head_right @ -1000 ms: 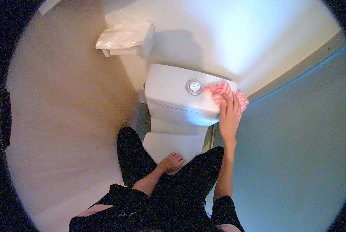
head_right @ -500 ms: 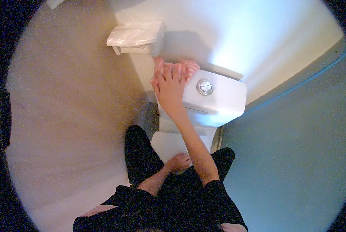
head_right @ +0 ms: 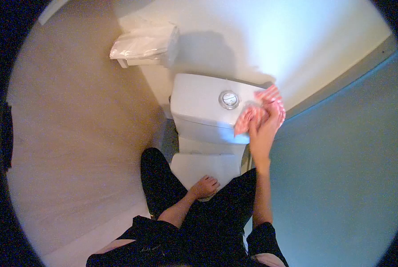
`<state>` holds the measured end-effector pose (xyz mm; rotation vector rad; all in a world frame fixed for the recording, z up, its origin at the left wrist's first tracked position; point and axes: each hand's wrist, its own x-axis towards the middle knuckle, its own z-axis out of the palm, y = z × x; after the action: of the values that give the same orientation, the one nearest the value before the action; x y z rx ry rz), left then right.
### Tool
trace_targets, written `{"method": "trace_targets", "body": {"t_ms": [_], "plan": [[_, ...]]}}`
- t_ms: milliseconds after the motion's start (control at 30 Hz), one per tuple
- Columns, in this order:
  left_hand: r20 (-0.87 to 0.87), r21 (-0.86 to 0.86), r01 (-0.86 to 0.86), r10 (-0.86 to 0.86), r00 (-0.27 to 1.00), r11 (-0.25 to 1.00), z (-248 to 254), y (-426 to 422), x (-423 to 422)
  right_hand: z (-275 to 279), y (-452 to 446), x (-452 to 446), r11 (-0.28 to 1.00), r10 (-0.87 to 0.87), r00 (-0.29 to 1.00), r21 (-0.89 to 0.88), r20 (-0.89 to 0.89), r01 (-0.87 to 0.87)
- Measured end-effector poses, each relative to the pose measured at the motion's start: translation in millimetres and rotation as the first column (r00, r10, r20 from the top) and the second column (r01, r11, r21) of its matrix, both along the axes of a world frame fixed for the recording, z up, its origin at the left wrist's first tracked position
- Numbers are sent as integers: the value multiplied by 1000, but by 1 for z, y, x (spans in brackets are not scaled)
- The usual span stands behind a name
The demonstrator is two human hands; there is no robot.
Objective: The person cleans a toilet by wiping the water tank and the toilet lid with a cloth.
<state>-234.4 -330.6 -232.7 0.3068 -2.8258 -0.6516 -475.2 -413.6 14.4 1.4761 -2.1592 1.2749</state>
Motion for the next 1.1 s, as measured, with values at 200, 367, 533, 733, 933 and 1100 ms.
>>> {"method": "trace_targets", "body": {"t_ms": [200, 367, 533, 733, 933, 1100], "plan": [[-98, -11, 0, -1, 995, 1000, -4, -6, 0, 12, -21, -27, 939, -88, 969, 304, -230, 157], [-74, -25, -4, 2, 997, 1000, -11, -3, -3, -9, 22, -15, 991, -6, 996, 131, 84, -5], [-36, -45, -11, 9, 999, 999, 0, -1, -2, -63, 32, 30, 981, 14, 960, -192, 280, 41], [-23, -21, 17, -18, 1000, 1000, -14, -3, 1, -87, -40, 127, 995, -72, 984, -84, -163, 59], [44, 34, 33, -34, 998, 999, -12, 4, -4, -188, -44, 111, 584, 800, 547, 535, -248, -611], [59, 31, 13, -15, 998, 999, -5, -1, -1, -152, 11, 20, 432, 880, 436, 697, -187, -572]]}}
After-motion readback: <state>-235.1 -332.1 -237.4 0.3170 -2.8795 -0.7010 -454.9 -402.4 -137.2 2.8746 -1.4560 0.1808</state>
